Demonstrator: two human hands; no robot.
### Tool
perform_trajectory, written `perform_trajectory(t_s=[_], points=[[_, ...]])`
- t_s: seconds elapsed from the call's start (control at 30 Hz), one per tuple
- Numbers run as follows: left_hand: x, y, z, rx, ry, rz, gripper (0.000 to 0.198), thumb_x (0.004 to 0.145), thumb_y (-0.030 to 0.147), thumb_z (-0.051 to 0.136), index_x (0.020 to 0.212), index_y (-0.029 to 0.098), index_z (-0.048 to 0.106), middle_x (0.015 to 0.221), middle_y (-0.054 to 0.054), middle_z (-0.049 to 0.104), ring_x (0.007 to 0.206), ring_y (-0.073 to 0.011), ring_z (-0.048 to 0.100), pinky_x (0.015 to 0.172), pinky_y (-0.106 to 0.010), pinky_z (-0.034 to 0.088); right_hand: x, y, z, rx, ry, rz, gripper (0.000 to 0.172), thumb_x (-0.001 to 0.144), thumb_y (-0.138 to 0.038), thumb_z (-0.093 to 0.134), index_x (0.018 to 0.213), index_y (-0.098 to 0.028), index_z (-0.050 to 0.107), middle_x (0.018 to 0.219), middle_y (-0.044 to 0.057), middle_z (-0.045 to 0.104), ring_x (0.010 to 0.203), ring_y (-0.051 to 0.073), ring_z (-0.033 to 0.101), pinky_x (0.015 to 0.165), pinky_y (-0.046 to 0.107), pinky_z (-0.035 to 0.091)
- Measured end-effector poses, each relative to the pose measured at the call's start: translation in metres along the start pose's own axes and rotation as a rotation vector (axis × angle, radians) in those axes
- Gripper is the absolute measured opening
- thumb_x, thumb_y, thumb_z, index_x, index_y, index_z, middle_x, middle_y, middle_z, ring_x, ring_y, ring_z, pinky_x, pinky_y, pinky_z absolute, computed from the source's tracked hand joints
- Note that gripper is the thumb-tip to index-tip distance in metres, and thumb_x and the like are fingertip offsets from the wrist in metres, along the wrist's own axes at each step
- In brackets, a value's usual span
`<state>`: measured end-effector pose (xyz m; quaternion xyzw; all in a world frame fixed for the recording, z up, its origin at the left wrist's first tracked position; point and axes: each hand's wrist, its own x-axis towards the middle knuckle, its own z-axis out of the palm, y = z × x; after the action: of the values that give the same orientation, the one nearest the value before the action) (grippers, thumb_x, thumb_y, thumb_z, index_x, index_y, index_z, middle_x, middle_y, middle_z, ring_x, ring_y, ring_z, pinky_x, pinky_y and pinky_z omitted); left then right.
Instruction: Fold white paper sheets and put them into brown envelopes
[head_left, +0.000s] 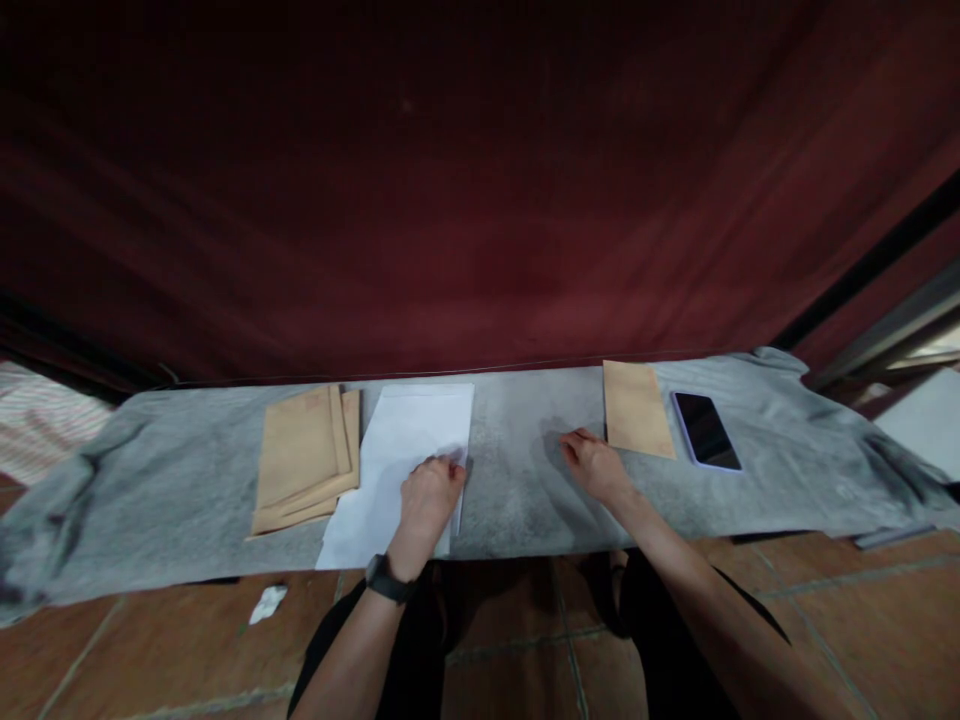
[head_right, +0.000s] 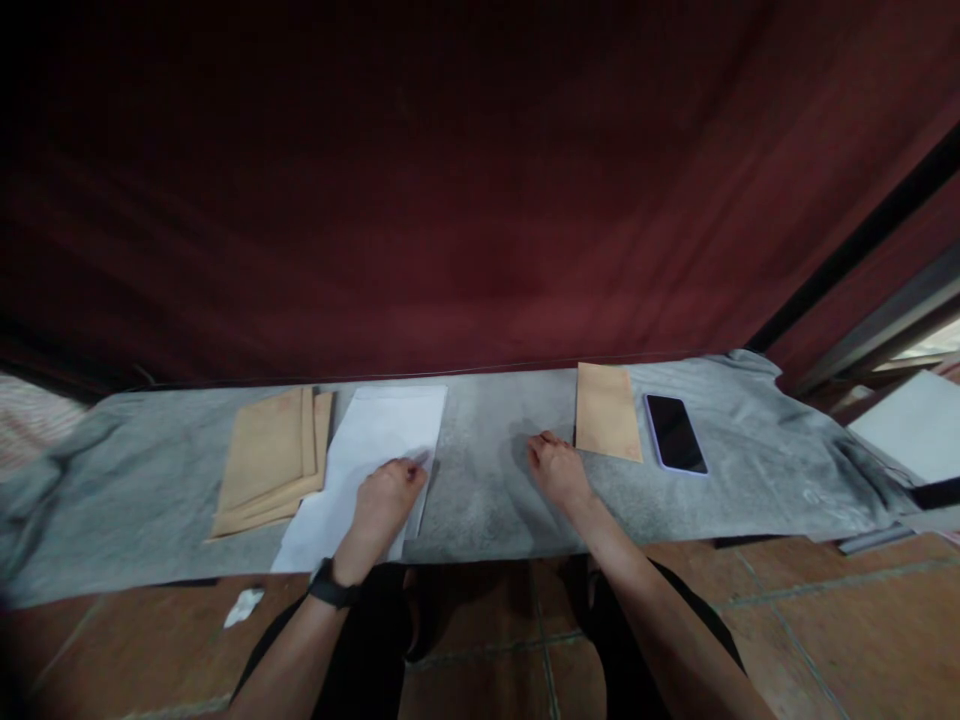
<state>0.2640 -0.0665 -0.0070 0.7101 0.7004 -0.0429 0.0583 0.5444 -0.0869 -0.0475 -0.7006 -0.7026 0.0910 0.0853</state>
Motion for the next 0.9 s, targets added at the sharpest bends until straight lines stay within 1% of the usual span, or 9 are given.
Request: perform_trajectory(t_s=[0.17, 0.27, 0.33, 0.4, 0.5, 0.7, 0.77, 0.8, 0.9], points=[[0.005, -0.006, -0.010, -0.022, -0.038, -0.039, 0.034, 0.098, 0.030, 0.043, 0.106, 0.019, 0.075, 0.101, -0.011, 0.078, 0.097, -0.0240, 0.074, 0.079, -0.030, 0.053, 0.002, 0.000, 0.005, 0.006, -0.007, -0.009, 0.028, 0.103, -0.023, 0.044, 0.113, -0.020, 0.070, 0.118, 0.010, 0.071, 0.097, 0.021, 0.071, 0.088, 0.028, 0.049], [0.004, -0.003, -0.009, -0.014, -0.004, -0.049, 0.034, 0.098, 0.030, 0.042, 0.105, 0.019, 0.074, 0.098, -0.012, 0.078, 0.094, -0.0258, 0.074, 0.077, -0.032, 0.052, 0.006, 0.001, 0.011, -0.002, 0.039, -0.070, 0.027, 0.101, -0.021, 0.046, 0.116, -0.019, 0.069, 0.121, 0.009, 0.071, 0.108, 0.021, 0.067, 0.097, 0.029, 0.046], [0.002, 0.004, -0.007, -0.004, 0.031, -0.036, 0.035, 0.099, 0.030, 0.041, 0.104, 0.018, 0.073, 0.096, -0.013, 0.077, 0.092, -0.0264, 0.074, 0.075, -0.032, 0.052, 0.010, 0.003, 0.014, -0.030, 0.092, -0.090, 0.030, 0.100, -0.019, 0.046, 0.121, -0.017, 0.067, 0.129, 0.010, 0.068, 0.117, 0.023, 0.061, 0.103, 0.032, 0.042], [-0.001, 0.012, -0.006, -0.007, 0.057, 0.000, 0.034, 0.099, 0.028, 0.041, 0.104, 0.017, 0.073, 0.095, -0.013, 0.077, 0.090, -0.0259, 0.075, 0.074, -0.032, 0.051, 0.014, 0.009, 0.015, -0.070, 0.137, -0.060, 0.033, 0.100, -0.018, 0.044, 0.125, -0.015, 0.066, 0.136, 0.012, 0.064, 0.122, 0.026, 0.057, 0.105, 0.036, 0.039], [-0.006, 0.029, -0.005, -0.035, 0.074, 0.050, 0.032, 0.099, 0.028, 0.043, 0.105, 0.017, 0.072, 0.096, -0.012, 0.076, 0.088, -0.0248, 0.074, 0.073, -0.031, 0.051, 0.018, 0.021, 0.010, -0.143, 0.157, 0.037, 0.036, 0.100, -0.020, 0.042, 0.127, -0.013, 0.065, 0.132, 0.015, 0.066, 0.120, 0.028, 0.058, 0.102, 0.039, 0.037], [-0.013, 0.072, -0.001, -0.151, 0.059, 0.161, 0.027, 0.098, 0.022, 0.045, 0.107, 0.018, 0.071, 0.099, -0.010, 0.075, 0.085, -0.0222, 0.074, 0.072, -0.030, 0.053, 0.011, 0.045, -0.002, -0.238, 0.160, 0.232, 0.033, 0.099, -0.022, 0.042, 0.104, -0.011, 0.073, 0.110, 0.020, 0.072, 0.106, 0.032, 0.065, 0.095, 0.045, 0.038], [-0.014, 0.086, 0.004, -0.206, 0.080, 0.218, 0.025, 0.098, 0.021, 0.047, 0.106, 0.018, 0.070, 0.098, -0.009, 0.075, 0.085, -0.0211, 0.074, 0.071, -0.028, 0.053, 0.010, 0.043, -0.003, -0.159, 0.192, 0.271, 0.033, 0.099, -0.026, 0.044, 0.100, -0.012, 0.073, 0.106, 0.021, 0.073, 0.107, 0.034, 0.065, 0.095, 0.047, 0.039], [-0.014, 0.093, 0.007, -0.230, 0.095, 0.242, 0.024, 0.098, 0.021, 0.048, 0.106, 0.018, 0.070, 0.098, -0.009, 0.075, 0.084, -0.0205, 0.073, 0.071, -0.028, 0.053, 0.011, 0.040, -0.001, -0.055, 0.196, 0.274, 0.033, 0.099, -0.030, 0.045, 0.101, -0.013, 0.073, 0.106, 0.020, 0.074, 0.107, 0.034, 0.065, 0.094, 0.047, 0.041], [-0.017, 0.110, 0.019, -0.303, 0.132, 0.314, 0.021, 0.098, 0.019, 0.049, 0.103, 0.017, 0.069, 0.098, -0.008, 0.074, 0.082, -0.0194, 0.072, 0.069, -0.028, 0.053, 0.018, 0.020, 0.007, 0.530, 0.086, 0.266, 0.039, 0.099, -0.046, 0.044, 0.104, -0.018, 0.072, 0.100, 0.013, 0.076, 0.097, 0.028, 0.069, 0.085, 0.039, 0.049]])
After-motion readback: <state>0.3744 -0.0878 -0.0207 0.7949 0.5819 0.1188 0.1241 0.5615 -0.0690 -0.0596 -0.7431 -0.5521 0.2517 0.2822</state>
